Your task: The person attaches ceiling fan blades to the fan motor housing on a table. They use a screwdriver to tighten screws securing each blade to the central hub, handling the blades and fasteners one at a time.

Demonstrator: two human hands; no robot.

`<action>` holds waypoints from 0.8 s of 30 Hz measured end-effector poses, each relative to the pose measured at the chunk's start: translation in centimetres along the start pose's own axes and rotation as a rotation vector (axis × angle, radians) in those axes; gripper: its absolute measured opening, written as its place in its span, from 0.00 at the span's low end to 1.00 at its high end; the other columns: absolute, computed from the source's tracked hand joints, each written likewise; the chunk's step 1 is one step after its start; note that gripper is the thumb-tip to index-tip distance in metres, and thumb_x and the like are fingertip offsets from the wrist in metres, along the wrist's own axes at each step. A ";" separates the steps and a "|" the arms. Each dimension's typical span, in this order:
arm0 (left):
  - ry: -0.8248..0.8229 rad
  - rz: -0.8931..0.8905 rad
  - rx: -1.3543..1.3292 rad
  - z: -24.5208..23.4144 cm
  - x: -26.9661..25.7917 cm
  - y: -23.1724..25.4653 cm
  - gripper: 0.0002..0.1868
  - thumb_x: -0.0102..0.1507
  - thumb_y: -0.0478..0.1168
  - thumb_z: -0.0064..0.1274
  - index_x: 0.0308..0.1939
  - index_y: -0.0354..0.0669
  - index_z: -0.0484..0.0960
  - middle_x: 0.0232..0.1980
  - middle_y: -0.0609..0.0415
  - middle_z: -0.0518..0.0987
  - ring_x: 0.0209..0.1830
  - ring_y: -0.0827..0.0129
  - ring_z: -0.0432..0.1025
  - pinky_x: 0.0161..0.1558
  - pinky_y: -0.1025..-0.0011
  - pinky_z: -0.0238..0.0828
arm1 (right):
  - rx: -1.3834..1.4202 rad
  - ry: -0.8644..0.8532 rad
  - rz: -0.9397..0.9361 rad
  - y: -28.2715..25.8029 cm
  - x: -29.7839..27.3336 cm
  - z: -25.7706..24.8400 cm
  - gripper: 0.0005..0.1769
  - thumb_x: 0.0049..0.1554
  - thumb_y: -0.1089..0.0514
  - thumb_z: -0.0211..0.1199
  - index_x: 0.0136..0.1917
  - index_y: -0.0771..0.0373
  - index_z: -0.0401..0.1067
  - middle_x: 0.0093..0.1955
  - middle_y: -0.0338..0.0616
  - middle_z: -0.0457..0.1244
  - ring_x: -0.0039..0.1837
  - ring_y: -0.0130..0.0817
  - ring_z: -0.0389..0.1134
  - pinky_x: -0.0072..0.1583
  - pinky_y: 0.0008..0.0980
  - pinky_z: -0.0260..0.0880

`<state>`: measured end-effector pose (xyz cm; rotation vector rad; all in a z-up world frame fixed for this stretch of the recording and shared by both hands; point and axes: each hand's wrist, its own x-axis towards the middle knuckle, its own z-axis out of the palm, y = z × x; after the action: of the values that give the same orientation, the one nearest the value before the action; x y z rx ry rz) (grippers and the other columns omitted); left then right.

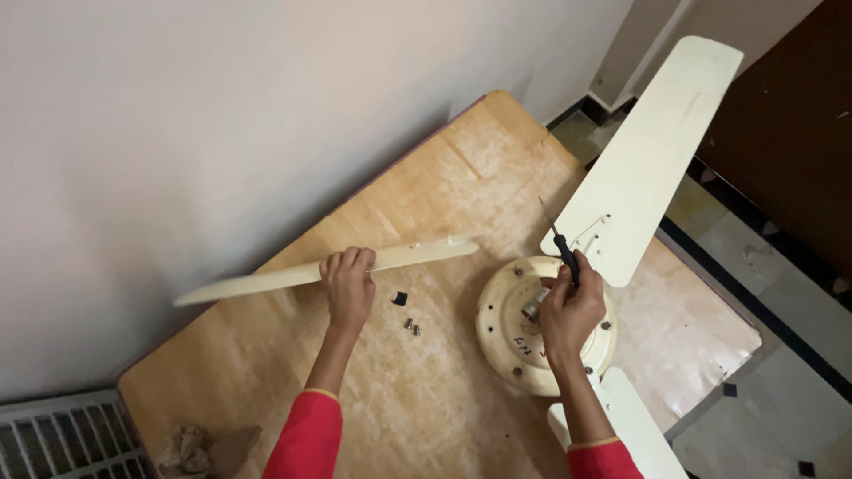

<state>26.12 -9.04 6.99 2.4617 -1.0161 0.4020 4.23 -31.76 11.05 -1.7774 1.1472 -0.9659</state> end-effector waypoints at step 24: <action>0.076 0.304 0.051 3.4 -8.7 -2.3 0.12 0.57 0.31 0.55 0.44 0.44 0.80 0.43 0.52 0.73 0.49 0.60 0.71 0.69 0.44 0.64 | 0.159 0.079 -0.102 2.3 -5.2 -3.9 0.20 0.68 0.64 0.58 0.71 0.74 0.69 0.58 0.46 0.65 0.56 0.25 0.66 0.59 0.25 0.67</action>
<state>22.12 -4.15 -0.26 2.3183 -1.3668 0.6199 -1.58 -28.30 9.59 -1.6964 1.0058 -1.1640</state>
